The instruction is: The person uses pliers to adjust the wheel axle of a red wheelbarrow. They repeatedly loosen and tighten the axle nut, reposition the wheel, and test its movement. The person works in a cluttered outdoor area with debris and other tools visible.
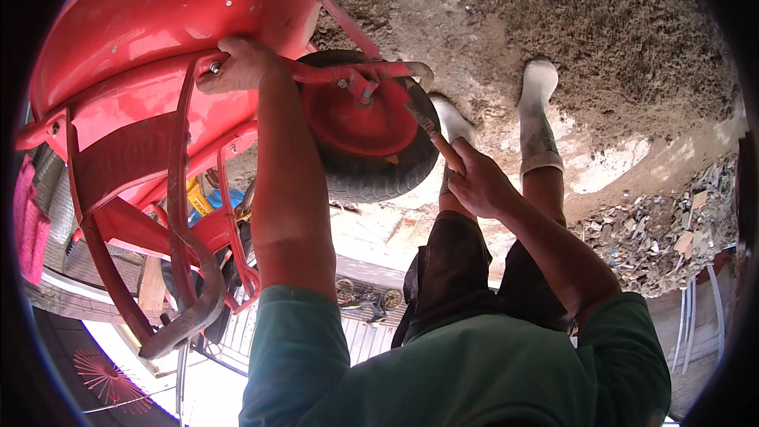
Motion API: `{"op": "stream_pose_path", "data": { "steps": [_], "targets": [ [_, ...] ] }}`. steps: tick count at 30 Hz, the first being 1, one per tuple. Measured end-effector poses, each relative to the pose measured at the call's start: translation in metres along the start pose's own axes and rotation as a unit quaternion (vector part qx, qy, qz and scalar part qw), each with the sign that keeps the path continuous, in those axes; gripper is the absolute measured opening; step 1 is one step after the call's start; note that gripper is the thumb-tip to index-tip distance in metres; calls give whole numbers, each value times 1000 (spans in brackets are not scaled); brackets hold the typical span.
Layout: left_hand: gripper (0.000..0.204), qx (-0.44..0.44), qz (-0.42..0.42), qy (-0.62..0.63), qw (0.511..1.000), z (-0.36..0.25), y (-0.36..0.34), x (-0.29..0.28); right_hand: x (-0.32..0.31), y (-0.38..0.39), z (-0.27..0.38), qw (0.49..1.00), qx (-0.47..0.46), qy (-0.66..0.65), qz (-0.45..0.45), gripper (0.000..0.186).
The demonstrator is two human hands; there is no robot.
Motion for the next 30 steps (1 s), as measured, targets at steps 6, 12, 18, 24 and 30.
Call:
{"op": "stream_pose_path", "data": {
  "steps": [6,12,18,24,30],
  "targets": [
    [65,17,0,-170,985,-5,-2,-1,3,3,-7,998,-8,3,-60,28],
    [45,22,-44,-166,985,-13,5,-5,6,1,-26,993,12,-39,-110,33],
    [54,42,-56,-177,982,-14,2,-3,35,7,-56,942,-124,-119,-288,52],
    [62,61,-3,-196,979,-15,-10,-9,67,0,-18,875,-273,-197,-348,67],
    [85,-68,450,-180,872,-17,11,-31,73,4,-19,859,-278,-171,-395,74]
  ]
}}
Point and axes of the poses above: each hand's wrist, its own y-axis away from the middle knuckle, its own x-axis out of the palm, z = x × y, the point moved 8 cm from there along -y, towards the middle knuckle, and after that the axes turned 1 degree about -x, right-handed, at the moved point
